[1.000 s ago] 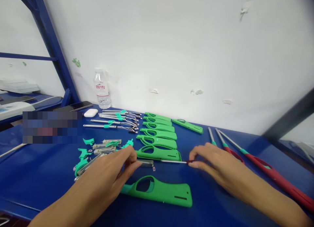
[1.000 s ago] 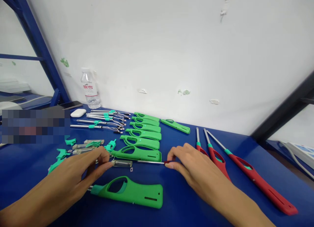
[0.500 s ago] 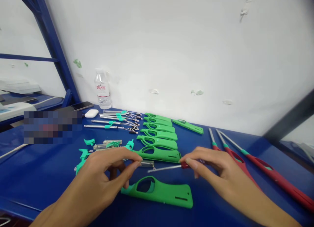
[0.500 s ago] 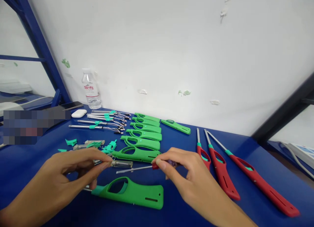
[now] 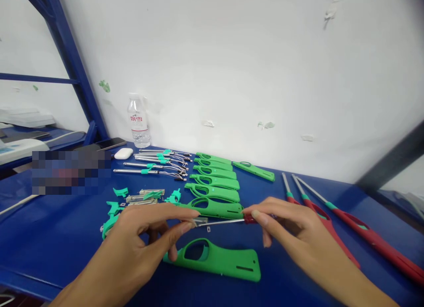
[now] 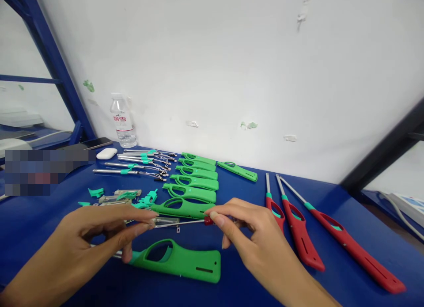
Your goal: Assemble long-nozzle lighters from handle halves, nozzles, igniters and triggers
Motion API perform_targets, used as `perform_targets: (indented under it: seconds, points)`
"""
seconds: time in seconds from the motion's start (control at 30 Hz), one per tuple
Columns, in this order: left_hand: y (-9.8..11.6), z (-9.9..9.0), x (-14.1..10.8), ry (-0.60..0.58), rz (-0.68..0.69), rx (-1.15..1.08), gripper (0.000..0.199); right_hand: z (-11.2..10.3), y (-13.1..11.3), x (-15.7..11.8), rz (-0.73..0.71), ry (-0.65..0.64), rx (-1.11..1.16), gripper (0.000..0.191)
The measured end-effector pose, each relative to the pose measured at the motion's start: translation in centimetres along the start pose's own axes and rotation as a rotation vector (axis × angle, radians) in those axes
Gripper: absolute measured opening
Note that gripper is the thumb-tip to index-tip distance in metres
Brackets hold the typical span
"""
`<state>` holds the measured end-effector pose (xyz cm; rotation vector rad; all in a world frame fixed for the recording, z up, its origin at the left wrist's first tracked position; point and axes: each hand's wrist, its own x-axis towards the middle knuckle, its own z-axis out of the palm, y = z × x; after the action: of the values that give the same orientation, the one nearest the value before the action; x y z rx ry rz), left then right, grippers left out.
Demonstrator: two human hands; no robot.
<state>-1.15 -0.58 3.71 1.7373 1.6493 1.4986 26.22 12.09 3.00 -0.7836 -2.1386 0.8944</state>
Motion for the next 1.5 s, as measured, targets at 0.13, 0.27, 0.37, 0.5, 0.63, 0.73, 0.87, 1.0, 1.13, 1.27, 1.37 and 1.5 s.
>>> perform_targets:
  seconds: [0.13, 0.27, 0.37, 0.5, 0.63, 0.73, 0.87, 1.0, 1.13, 1.27, 1.37, 1.5]
  points:
    - [-0.1, 0.3, -0.1, -0.043, 0.035, -0.043, 0.025, 0.2, -0.1, 0.0, -0.010, 0.009, 0.026, 0.034]
    - [-0.3, 0.2, -0.2, -0.044, 0.051, -0.041, 0.026, 0.1, -0.1, 0.0, -0.009, 0.027, 0.015, 0.034]
    - [-0.2, 0.0, -0.1, -0.036, 0.069, -0.010, 0.027, 0.0, -0.2, 0.0, -0.012, 0.040, -0.002, 0.034]
    - [-0.2, 0.2, -0.2, -0.040, 0.075, 0.002, 0.026, -0.1, -0.3, -0.1, -0.007, 0.040, -0.005, 0.034]
    - [-0.5, 0.4, -0.6, -0.043, 0.076, 0.016, 0.025, 0.1, -0.2, 0.0, -0.012, 0.035, -0.007, 0.030]
    - [-1.0, 0.4, -0.8, -0.052, 0.068, 0.010, 0.025, 0.1, -0.2, 0.0, -0.038, 0.049, -0.026, 0.027]
    - [-1.8, 0.5, -1.1, -0.048, 0.077, -0.023, 0.028, 0.1, -0.3, -0.1, -0.053, 0.068, -0.038, 0.027]
    - [-1.6, 0.5, -1.0, -0.061, 0.070, -0.004, 0.028, 0.0, -0.4, -0.2, -0.057, 0.063, -0.041, 0.027]
    - [-1.1, 0.3, -1.0, -0.065, 0.070, 0.056, 0.028, 0.0, -0.4, 0.0, -0.054, 0.064, -0.023, 0.029]
    - [-1.2, 0.4, -1.1, -0.073, 0.063, 0.074, 0.028, 0.1, -0.4, 0.0, -0.055, 0.073, -0.008, 0.026]
    - [-1.5, 0.5, -1.1, -0.075, 0.047, 0.099, 0.027, 0.1, -0.3, -0.1, -0.092, 0.068, -0.015, 0.022]
    - [-1.8, 0.6, -0.9, -0.062, 0.074, 0.126, 0.027, 0.0, -0.4, -0.1, -0.206, 0.092, -0.051, 0.020]
